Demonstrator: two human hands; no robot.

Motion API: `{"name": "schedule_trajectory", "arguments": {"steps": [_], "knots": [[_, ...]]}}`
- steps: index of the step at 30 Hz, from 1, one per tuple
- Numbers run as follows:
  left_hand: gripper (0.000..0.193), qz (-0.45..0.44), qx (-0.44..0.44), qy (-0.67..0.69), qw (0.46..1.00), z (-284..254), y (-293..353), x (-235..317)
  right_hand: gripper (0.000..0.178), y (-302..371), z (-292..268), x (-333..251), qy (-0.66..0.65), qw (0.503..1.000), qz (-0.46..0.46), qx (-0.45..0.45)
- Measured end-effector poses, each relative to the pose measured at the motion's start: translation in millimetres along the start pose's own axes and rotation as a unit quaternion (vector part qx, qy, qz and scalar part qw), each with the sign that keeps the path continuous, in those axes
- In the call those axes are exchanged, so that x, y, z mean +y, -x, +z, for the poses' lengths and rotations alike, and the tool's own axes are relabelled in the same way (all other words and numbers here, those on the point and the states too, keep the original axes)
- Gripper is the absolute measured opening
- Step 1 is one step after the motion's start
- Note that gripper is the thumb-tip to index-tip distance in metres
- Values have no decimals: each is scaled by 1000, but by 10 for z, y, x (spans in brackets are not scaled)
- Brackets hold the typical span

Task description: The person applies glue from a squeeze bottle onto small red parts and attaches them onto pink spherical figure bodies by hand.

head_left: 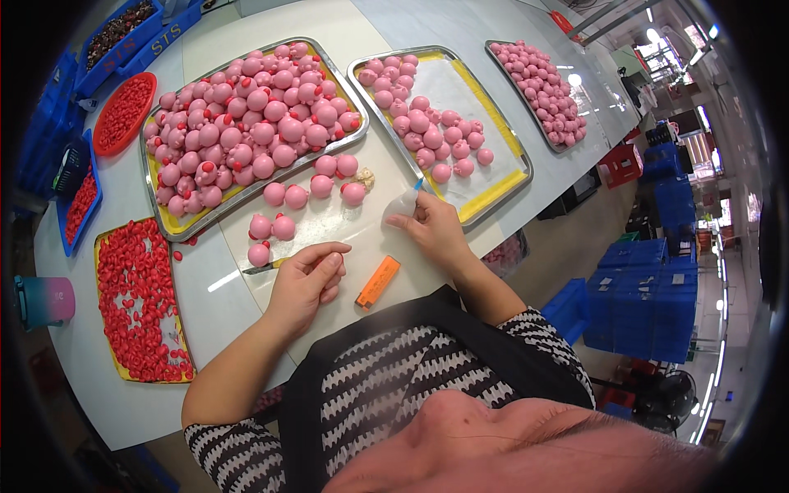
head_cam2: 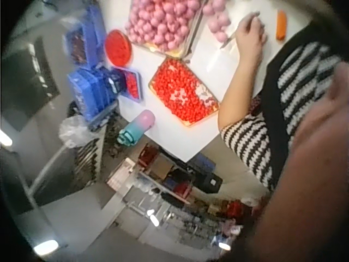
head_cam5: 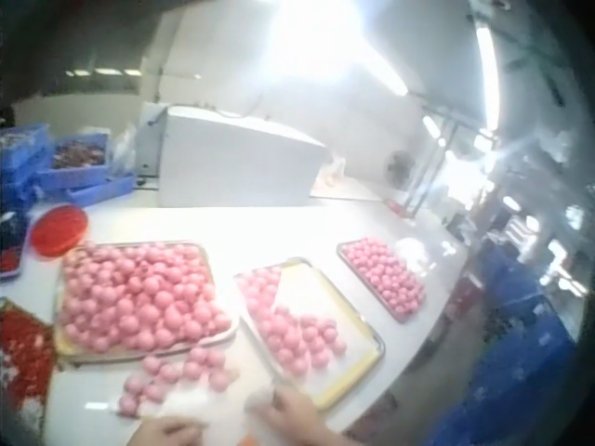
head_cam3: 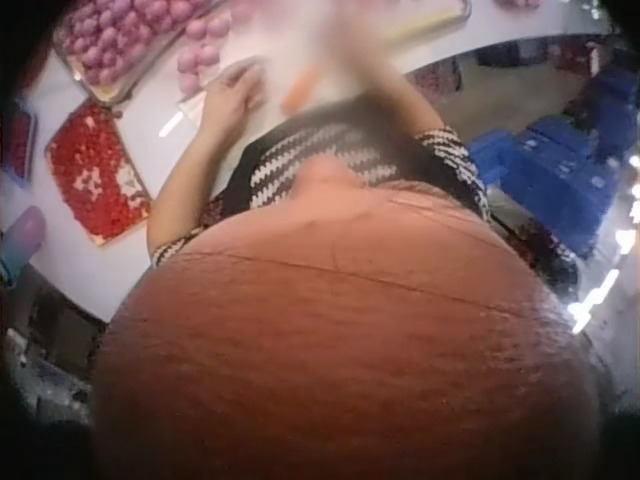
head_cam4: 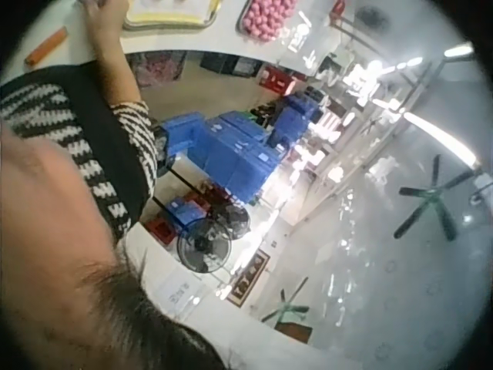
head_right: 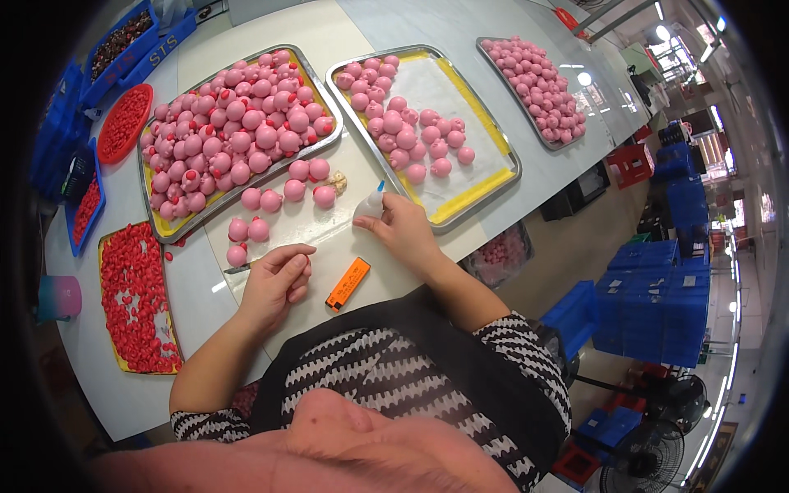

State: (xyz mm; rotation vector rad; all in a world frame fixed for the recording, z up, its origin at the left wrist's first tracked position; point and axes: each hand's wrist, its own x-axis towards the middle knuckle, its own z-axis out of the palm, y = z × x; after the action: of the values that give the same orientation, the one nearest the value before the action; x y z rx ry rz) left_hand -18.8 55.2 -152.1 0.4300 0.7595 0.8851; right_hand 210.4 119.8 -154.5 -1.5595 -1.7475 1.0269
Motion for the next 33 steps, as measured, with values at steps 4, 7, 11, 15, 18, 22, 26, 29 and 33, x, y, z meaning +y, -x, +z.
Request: {"name": "schedule_trajectory", "arguments": {"steps": [4,7,11,15,18,22,26,29,33], "knots": [[26,4,39,-23,999,3,-3,5,32,-17,39,123,-9,1000,7,-25],[24,28,37,-43,998,-59,-22,-24,31,21,96,57,-51,997,-54,-32],[24,84,89,-163,979,-157,-58,-47,25,56,234,19,-181,980,-77,-38],[23,208,100,-303,925,-303,-149,-150,33,112,302,5,-233,963,-13,-132],[22,237,114,-337,904,-366,-203,-151,35,104,443,139,-278,954,-46,-99],[22,235,127,-323,908,-492,-282,-135,33,97,498,178,-295,952,-49,-66],[22,236,134,-298,915,-565,-353,-133,32,58,498,199,-199,973,-112,-30],[21,226,128,-258,931,-576,-391,-125,28,20,499,163,-170,974,-148,-4],[21,220,123,-254,934,-604,-411,-132,26,-3,509,164,-126,973,-191,-11]]}}
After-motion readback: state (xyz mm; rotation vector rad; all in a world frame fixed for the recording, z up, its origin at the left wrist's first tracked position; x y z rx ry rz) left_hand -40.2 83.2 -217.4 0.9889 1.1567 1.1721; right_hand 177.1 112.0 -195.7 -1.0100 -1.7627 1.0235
